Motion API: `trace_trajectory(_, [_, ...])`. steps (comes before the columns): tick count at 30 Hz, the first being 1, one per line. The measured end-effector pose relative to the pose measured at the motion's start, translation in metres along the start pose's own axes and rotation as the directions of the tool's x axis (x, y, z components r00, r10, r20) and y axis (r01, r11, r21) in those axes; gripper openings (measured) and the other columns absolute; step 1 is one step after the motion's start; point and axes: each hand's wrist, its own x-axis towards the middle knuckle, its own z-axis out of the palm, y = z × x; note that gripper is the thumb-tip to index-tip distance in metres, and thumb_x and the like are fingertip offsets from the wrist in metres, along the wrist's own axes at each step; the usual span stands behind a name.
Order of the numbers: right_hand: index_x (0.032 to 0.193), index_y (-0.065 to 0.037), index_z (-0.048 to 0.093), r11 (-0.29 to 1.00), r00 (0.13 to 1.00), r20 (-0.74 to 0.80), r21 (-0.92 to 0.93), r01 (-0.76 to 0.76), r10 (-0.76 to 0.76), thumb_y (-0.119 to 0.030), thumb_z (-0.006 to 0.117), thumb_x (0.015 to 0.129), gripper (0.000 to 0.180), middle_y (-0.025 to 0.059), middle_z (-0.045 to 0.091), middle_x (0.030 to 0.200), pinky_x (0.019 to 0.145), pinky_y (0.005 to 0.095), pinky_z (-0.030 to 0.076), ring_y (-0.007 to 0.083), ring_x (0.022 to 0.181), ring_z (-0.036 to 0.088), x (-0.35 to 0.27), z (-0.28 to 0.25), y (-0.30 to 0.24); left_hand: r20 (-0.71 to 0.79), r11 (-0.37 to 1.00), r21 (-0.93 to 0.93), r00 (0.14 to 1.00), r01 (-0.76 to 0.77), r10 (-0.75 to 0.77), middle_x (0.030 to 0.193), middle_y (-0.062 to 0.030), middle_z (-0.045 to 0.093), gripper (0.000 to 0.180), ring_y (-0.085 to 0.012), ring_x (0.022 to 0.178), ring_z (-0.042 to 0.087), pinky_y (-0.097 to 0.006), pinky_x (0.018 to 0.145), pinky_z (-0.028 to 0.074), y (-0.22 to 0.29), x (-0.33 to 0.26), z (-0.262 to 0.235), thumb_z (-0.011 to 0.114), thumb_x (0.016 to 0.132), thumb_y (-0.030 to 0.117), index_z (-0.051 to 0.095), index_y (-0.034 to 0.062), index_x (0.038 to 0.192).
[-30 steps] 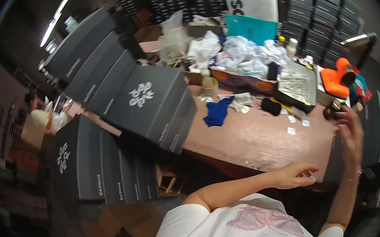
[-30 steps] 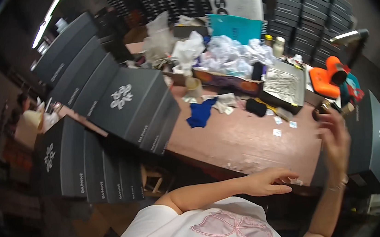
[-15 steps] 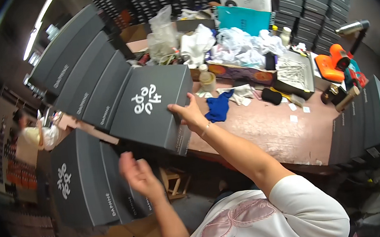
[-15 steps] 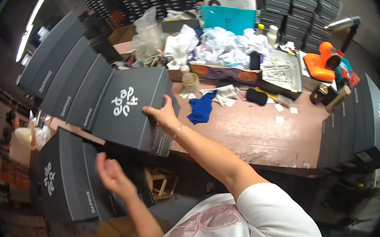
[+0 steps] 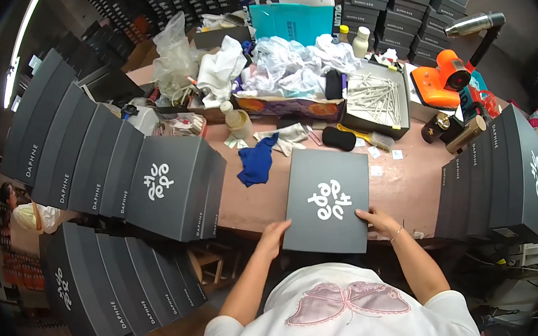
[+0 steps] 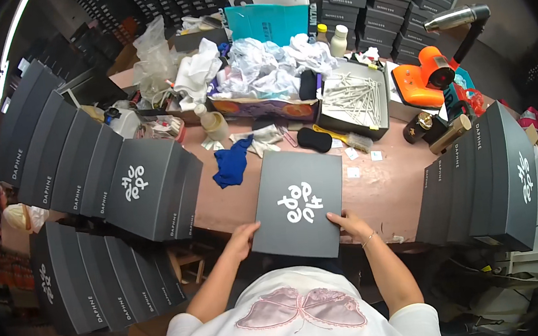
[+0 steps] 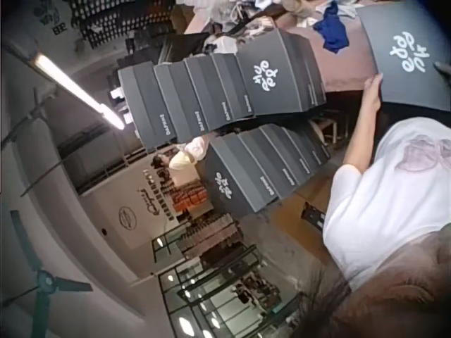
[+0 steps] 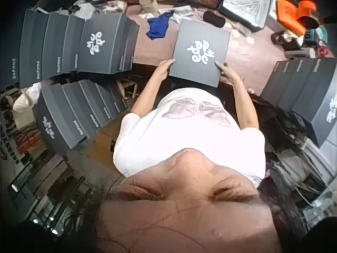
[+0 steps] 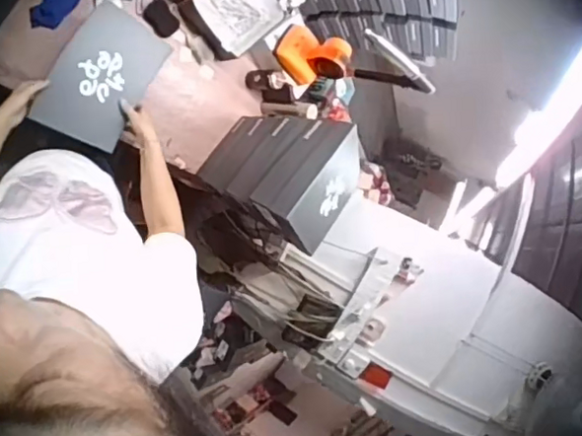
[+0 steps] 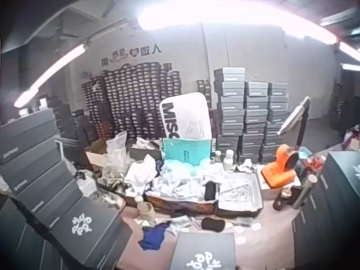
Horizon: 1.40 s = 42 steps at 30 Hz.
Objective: Inspecting and packing high-heeled shoes into branded boxes using tissue paper.
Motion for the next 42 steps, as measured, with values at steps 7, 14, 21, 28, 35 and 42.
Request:
trace_trajectory(7, [0.120, 0.002, 0.051, 0.921, 0.988, 0.137, 0.389, 0.011, -0.070, -0.035, 0.065, 0.090, 0.051, 0.0122, 0.061, 0.109, 0.085, 0.0392, 0.052, 0.0226, 0.093, 0.062, -0.042, -0.028, -0.026, -0.013, 0.928, -0.373, 1.000, 0.010, -0.016, 0.113, -0.0107, 0.060, 0.057, -0.0229, 0.109, 0.054, -0.040, 0.093, 0.045, 0.016, -0.007, 0.043, 0.062, 0.086, 0.051, 0.059, 0.0033, 0.118])
trace_trajectory(14, [0.115, -0.001, 0.059, 0.780, 0.997, 0.041, 0.626, 0.020, -0.059, -0.034, 0.065, 0.090, 0.042, 0.0104, 0.064, 0.105, 0.085, 0.0387, 0.052, 0.0212, 0.092, 0.062, -0.026, -0.020, -0.010, 0.019, 0.875, -0.477, 0.996, 0.086, -0.087, 0.111, -0.0120, 0.063, 0.083, -0.0258, 0.109, 0.056, -0.042, 0.097, 0.042, -0.013, 0.005, 0.027, 0.047, 0.080, 0.077, 0.061, 0.0026, 0.114])
trace_trajectory(21, [0.116, -0.002, 0.059, 0.520, 0.946, -0.179, 0.800, 0.300, -0.272, -0.036, 0.064, 0.089, 0.044, 0.0084, 0.064, 0.106, 0.086, 0.0328, 0.052, 0.0188, 0.096, 0.062, -0.068, 0.036, -0.068, -0.158, 0.864, 0.138, 0.850, -0.485, 0.502, 0.122, -0.0110, 0.058, 0.056, -0.0178, 0.117, 0.050, -0.035, 0.105, 0.033, 0.078, -0.030, 0.013, 0.064, 0.090, 0.043, 0.056, -0.0013, 0.124])
trace_trajectory(28, [0.142, -0.003, 0.033, 0.729, 0.631, 0.448, 0.074, 0.680, -0.634, -0.034, 0.066, 0.089, 0.070, 0.0227, 0.044, 0.134, 0.089, 0.0376, 0.050, 0.0283, 0.111, 0.056, -0.048, 0.222, -0.118, 0.304, 0.273, 0.729, 0.654, -0.628, 0.693, 0.140, -0.0210, 0.043, 0.076, -0.0356, 0.130, 0.042, -0.043, 0.109, 0.030, 0.188, -0.112, -0.010, 0.074, 0.077, 0.046, 0.048, 0.0019, 0.134])
trace_trajectory(35, [0.129, -0.003, 0.051, 0.496, 0.229, -0.440, -0.771, 0.398, -0.868, -0.028, 0.075, 0.076, 0.063, 0.0258, 0.051, 0.126, 0.097, 0.0467, 0.040, 0.0421, 0.116, 0.049, -0.068, 0.072, -0.066, 0.380, 0.274, 0.726, 0.700, -0.631, 0.604, 0.108, -0.0164, 0.064, 0.029, -0.0306, 0.101, 0.062, -0.036, 0.088, 0.049, 0.132, -0.095, 0.003, 0.077, 0.075, 0.015, 0.067, -0.0003, 0.097])
trace_trajectory(42, [0.099, -0.001, 0.065, 0.679, 0.745, -0.308, -0.689, 0.254, -0.592, -0.020, 0.067, 0.083, 0.025, 0.0165, 0.067, 0.092, 0.075, 0.0394, 0.051, 0.0335, 0.086, 0.064, -0.031, 0.050, -0.050, 0.804, 0.261, 0.557, 0.590, -0.789, 0.067, 0.114, -0.0179, 0.058, 0.034, -0.0334, 0.110, 0.054, -0.037, 0.095, 0.043, 0.026, -0.039, 0.096, 0.067, 0.085, 0.023, 0.061, -0.0019, 0.107])
